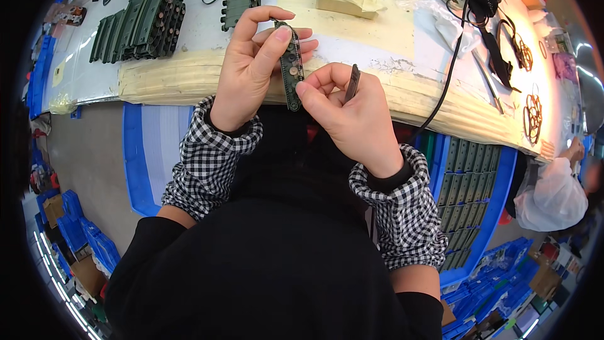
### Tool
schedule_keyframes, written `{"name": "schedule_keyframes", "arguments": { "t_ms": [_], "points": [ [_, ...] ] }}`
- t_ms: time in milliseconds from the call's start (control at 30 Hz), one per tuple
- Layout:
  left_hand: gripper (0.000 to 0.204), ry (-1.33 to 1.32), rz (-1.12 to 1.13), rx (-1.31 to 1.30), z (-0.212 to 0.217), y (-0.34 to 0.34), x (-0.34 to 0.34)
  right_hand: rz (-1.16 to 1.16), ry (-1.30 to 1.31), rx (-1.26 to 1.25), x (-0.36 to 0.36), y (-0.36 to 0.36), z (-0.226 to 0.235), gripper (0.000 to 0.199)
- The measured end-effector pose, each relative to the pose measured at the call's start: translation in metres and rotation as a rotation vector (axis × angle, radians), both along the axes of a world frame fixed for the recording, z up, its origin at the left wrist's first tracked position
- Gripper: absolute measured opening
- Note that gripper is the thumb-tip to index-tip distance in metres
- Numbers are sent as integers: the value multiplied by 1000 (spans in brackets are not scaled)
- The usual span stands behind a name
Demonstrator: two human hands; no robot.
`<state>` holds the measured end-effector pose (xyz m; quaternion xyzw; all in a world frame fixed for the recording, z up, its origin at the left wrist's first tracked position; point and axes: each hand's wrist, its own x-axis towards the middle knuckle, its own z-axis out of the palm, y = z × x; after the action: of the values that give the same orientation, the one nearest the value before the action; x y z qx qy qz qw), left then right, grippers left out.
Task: Manually assembling small plastic toy tank components using tweezers to thread and secure wires.
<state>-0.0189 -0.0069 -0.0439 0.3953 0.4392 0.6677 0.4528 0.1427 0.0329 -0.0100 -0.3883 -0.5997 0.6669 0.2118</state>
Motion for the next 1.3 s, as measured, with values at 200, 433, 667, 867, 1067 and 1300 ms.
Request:
{"name": "schedule_keyframes", "arguments": {
  "t_ms": [200, 433, 667, 867, 1067, 1300],
  "points": [
    [26, -63, 4, 22, 1, -1, 2, 54, 34, -90, 2, 4, 0, 12],
    [25, -175, 2, -54, 6, 2, -7, 24, 75, -152, 8, 6, -3, 25],
    [26, -150, 24, 2, 2, 3, -2, -34, 138, -85, 4, 1, -3, 28],
    [25, -125, 32, 42, -1, 6, -2, 22, 101, -40, 0, 5, -4, 23],
    [25, -117, -1, 68, -5, 8, -3, 120, 98, -80, 0, 12, -5, 24],
    [27, -85, 44, -42, 7, 4, -2, 37, 68, -50, 10, 9, -1, 31]
  ]
}}
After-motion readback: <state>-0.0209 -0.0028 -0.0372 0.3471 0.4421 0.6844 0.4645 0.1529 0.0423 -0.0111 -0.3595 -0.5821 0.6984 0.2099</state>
